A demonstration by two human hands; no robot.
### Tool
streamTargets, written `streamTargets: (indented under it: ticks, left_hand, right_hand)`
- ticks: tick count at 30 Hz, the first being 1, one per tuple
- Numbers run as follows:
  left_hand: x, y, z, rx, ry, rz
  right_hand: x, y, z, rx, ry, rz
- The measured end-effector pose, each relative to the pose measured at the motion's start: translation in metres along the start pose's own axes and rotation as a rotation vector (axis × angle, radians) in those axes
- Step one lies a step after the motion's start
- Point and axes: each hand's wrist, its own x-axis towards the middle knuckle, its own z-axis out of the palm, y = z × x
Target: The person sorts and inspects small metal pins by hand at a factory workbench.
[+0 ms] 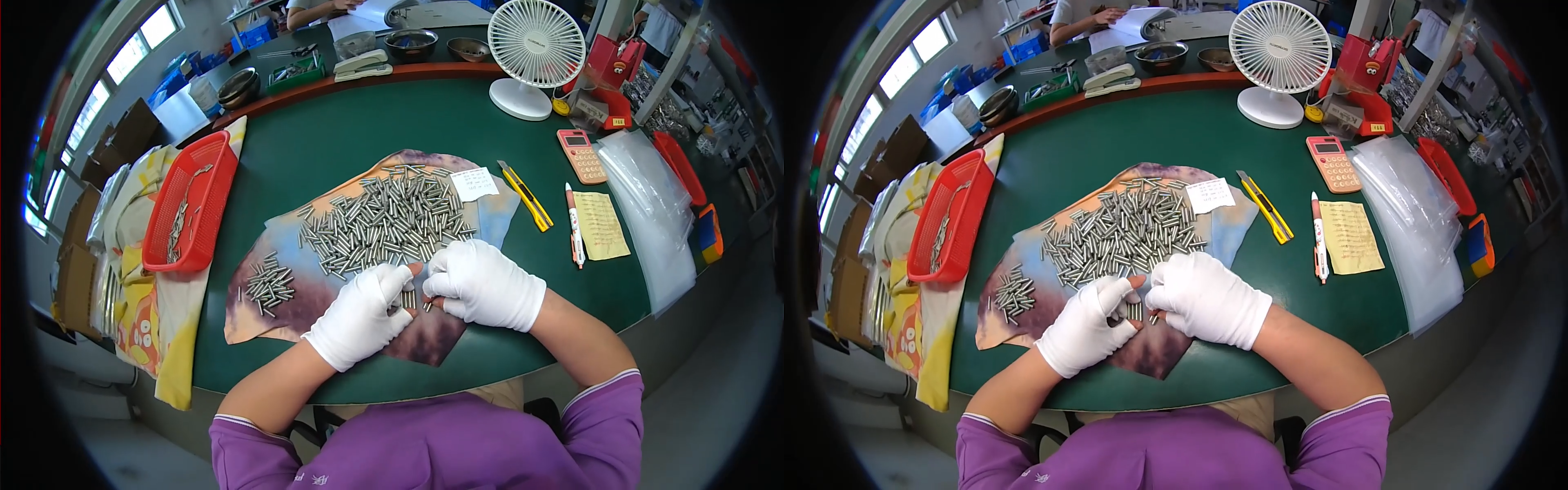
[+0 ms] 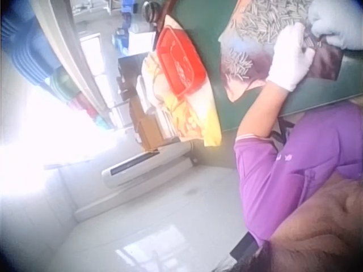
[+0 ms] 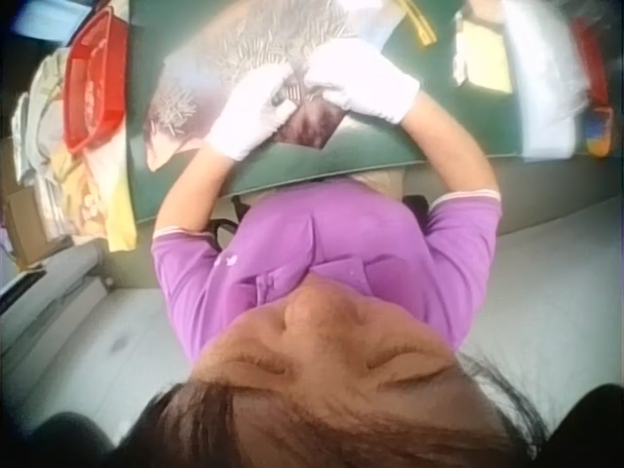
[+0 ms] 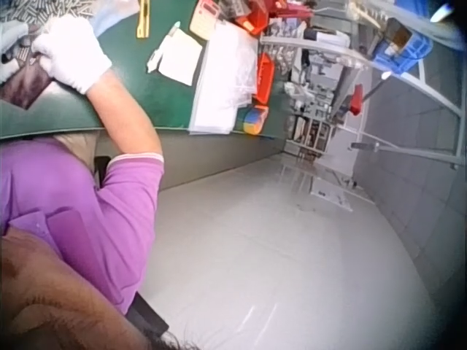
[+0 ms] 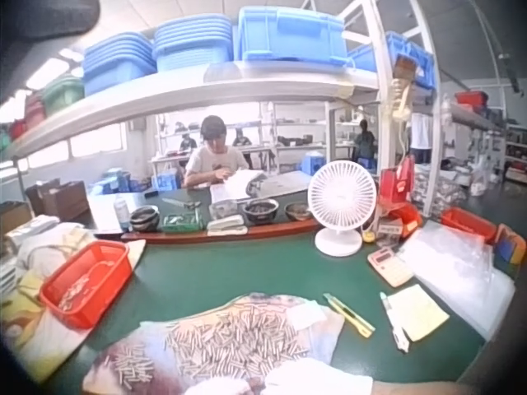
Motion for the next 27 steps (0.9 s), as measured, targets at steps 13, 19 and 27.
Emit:
streamTargets:
  ticks: [13, 19, 27]
  left_hand:
    - [0.0, 0.005, -0.017, 0.191, -0.036, -0.072]
    - [0.001, 0.004, -0.017, 0.225, -0.011, -0.073]
    - [0.003, 0.007, -0.021, 0.208, -0.057, -0.088]
  right_hand:
    - [0.002, -0.004, 0.01, -0.041, 0.08, 0.089]
    - [0.003, -0.003, 0.009, -0.045, 0.095, 0.099]
    - [-0.005, -0.004, -0.003, 0.055, 0.042, 0.174]
